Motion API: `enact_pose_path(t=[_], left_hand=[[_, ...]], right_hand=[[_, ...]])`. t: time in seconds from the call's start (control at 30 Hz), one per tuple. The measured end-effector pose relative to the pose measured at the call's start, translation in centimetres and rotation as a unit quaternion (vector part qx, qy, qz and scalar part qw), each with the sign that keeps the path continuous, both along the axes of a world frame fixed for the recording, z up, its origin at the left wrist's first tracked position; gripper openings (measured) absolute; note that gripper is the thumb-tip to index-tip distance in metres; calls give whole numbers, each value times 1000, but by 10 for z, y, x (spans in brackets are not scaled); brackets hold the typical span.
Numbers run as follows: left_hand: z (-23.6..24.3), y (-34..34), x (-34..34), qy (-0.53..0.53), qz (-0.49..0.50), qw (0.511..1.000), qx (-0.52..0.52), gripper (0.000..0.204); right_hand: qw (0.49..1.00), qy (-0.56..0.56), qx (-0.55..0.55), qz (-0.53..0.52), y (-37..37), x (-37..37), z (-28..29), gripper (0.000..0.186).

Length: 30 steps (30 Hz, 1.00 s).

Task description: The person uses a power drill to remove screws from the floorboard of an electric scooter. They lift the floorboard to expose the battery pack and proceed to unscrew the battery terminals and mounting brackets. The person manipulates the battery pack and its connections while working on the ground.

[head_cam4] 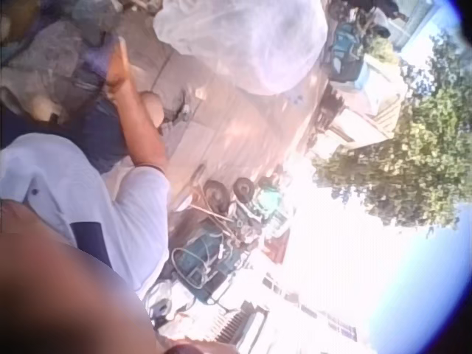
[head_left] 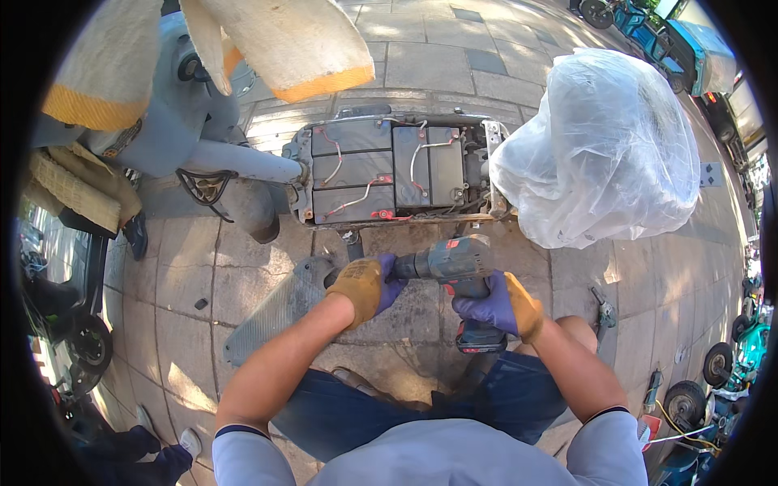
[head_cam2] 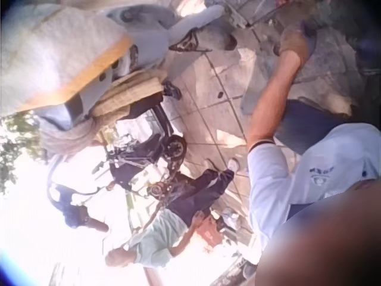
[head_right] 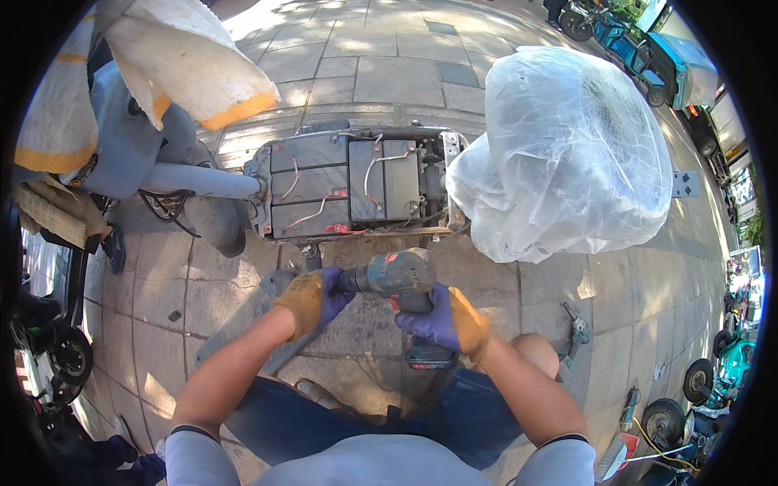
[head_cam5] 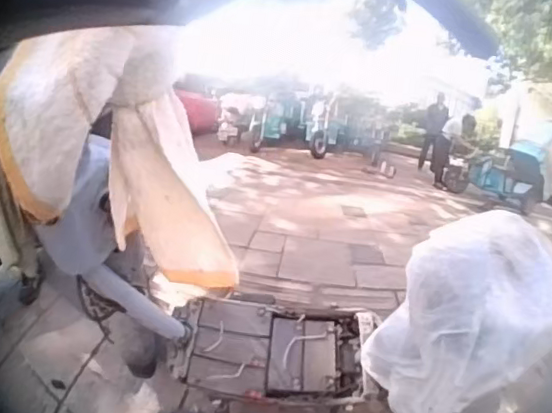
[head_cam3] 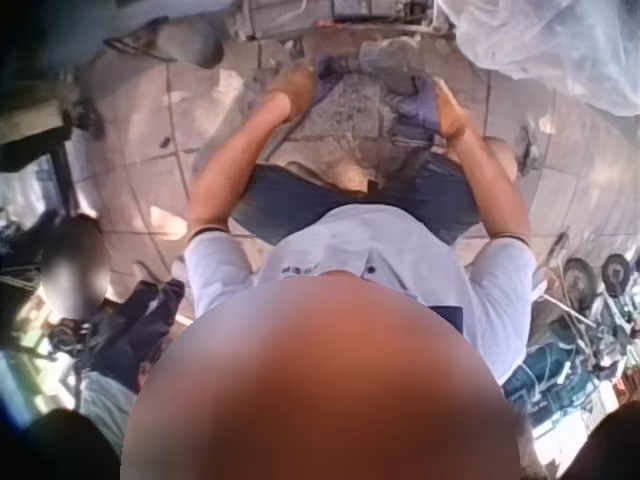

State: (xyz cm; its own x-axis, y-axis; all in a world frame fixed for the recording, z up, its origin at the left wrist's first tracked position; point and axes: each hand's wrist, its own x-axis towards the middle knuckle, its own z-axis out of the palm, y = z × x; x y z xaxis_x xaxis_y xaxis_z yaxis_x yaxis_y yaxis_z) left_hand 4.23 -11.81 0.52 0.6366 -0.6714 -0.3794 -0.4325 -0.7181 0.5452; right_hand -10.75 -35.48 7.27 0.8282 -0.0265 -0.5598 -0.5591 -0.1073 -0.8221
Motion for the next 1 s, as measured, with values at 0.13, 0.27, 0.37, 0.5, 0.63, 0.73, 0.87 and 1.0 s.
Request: enact_pose_path(t=[0.13, 0.27, 0.37, 0.5, 0.63, 0.73, 0.87, 1.0], left_hand=[[0, -5, -22, -77, 1, 997, 19, 20], [-1, -1, -34, -60, 18, 998, 16, 19], [-6, -7, -19, -43, 10, 999, -31, 26], [4, -9, 21, -125, 20, 991, -53, 40], [-5, -14, 60, -136, 138, 981, -22, 50], [-22, -22, 63, -151, 128, 977, -84, 52], [-46, -28, 68, -169, 67, 976, -117, 50], [-66, -26, 88, -142, 76, 973, -164, 46]], right_hand=[[973, 8, 231, -11, -10, -3, -44, 38], [983, -24, 178, -30, -7, 1, -52, 40], [989, -122, 86, -12, -16, 3, -54, 38], [989, -127, -76, 22, -26, 3, -16, 42], [952, -153, -265, -24, -18, 9, 34, 41], [942, -123, -311, -19, -4, 23, 73, 40], [923, -176, -342, 19, 6, 46, 66, 46], [904, -206, -367, 70, 23, 60, 69, 47]])
